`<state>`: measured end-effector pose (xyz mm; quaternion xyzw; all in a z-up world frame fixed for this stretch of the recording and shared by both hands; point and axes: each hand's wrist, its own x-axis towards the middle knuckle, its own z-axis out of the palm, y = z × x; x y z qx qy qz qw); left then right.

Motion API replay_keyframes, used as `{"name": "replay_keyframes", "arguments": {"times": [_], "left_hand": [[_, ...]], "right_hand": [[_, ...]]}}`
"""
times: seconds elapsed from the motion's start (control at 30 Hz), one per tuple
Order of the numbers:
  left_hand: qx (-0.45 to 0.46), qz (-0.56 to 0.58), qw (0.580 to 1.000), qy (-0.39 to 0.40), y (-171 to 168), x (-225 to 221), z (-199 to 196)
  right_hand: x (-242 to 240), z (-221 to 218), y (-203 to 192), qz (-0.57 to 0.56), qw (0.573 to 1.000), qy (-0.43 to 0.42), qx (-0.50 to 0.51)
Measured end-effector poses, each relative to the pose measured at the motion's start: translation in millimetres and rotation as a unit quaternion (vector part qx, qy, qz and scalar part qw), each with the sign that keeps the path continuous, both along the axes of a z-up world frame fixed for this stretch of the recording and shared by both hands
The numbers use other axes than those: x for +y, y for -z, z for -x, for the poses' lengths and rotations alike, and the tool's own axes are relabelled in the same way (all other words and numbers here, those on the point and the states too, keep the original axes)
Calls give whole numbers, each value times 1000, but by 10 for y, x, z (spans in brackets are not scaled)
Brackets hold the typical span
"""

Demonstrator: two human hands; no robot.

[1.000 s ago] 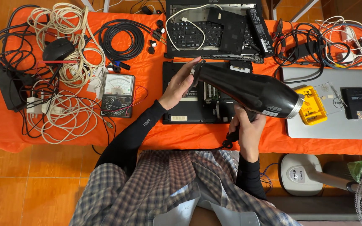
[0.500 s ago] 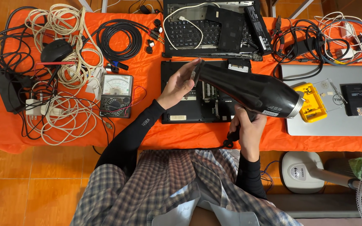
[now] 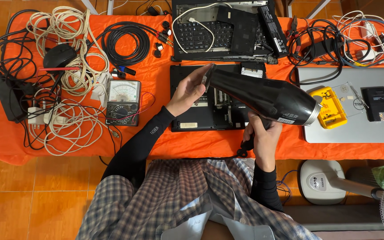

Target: Replacing or repairing internal components of a laptop, including drying parts with a hairdryer and testing with a multimeter.

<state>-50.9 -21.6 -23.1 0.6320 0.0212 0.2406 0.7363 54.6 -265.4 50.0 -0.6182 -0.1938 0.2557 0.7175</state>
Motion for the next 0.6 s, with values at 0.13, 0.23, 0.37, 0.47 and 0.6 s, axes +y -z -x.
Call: {"name": "replay_keyframes", "arguments": {"times": [0.13,0.23,0.37,0.47,0.6], "left_hand": [[6,9,1000,4,-8,2,8],[-4,-21,1000,-5,12,15,-6],[2,-33,999,-9,17,13,-4],[13,-37,999,-9,74,27,-4],[7,-54,998,-13,13,16,-4]], "right_hand": [[-10,-10,53,0,1000,1,-9],[-10,-17,56,-5,1000,-3,-1],[-3,-12,50,-1,1000,2,-6],[5,3,12,-3,1000,2,-6],[11,11,14,-4,1000,1,-12]]}}
